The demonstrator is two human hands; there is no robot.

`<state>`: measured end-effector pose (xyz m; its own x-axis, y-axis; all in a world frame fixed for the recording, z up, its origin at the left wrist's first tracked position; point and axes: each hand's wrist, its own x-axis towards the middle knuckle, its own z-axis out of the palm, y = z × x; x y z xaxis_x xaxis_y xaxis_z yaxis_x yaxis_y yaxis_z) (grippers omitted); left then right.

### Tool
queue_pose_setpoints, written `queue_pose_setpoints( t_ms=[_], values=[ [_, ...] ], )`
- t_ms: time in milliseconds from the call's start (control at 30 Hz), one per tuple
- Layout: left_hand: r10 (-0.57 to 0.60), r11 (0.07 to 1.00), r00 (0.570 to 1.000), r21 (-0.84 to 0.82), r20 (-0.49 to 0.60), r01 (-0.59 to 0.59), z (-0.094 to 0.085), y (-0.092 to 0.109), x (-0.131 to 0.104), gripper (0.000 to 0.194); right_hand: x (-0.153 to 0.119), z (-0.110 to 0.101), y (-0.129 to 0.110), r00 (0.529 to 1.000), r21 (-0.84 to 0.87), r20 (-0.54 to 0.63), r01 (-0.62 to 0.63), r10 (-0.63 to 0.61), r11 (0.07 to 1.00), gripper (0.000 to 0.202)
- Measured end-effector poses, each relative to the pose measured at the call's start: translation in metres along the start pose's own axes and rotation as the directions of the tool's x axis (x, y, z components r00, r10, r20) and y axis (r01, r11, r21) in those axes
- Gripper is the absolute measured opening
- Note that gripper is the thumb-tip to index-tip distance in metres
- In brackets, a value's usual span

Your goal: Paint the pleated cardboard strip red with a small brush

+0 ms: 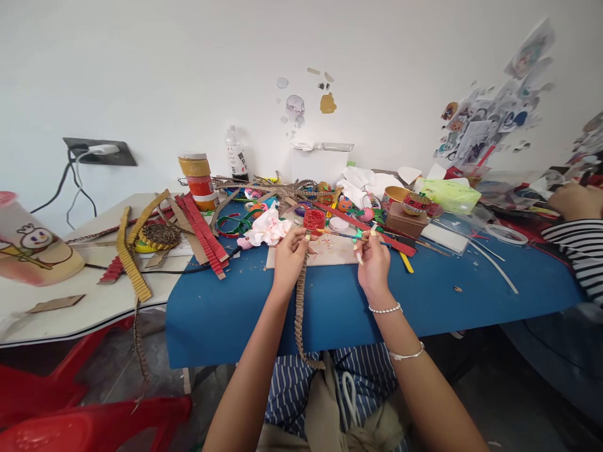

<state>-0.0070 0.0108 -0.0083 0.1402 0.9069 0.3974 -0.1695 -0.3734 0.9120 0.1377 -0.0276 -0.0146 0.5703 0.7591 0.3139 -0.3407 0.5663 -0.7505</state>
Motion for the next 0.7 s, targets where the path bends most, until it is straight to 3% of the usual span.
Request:
queue_pose_setpoints(
  t_ms=[700],
  values=[
    [-0.001,1.0,1.0,0.016,-0.001,0.001,0.0003,0.0039,-0.0018,0.012,-0.0001,-0.001,-0.0001,1.0,0.022,-0.018,-0.01,0.01,1.0,0.018]
  ],
)
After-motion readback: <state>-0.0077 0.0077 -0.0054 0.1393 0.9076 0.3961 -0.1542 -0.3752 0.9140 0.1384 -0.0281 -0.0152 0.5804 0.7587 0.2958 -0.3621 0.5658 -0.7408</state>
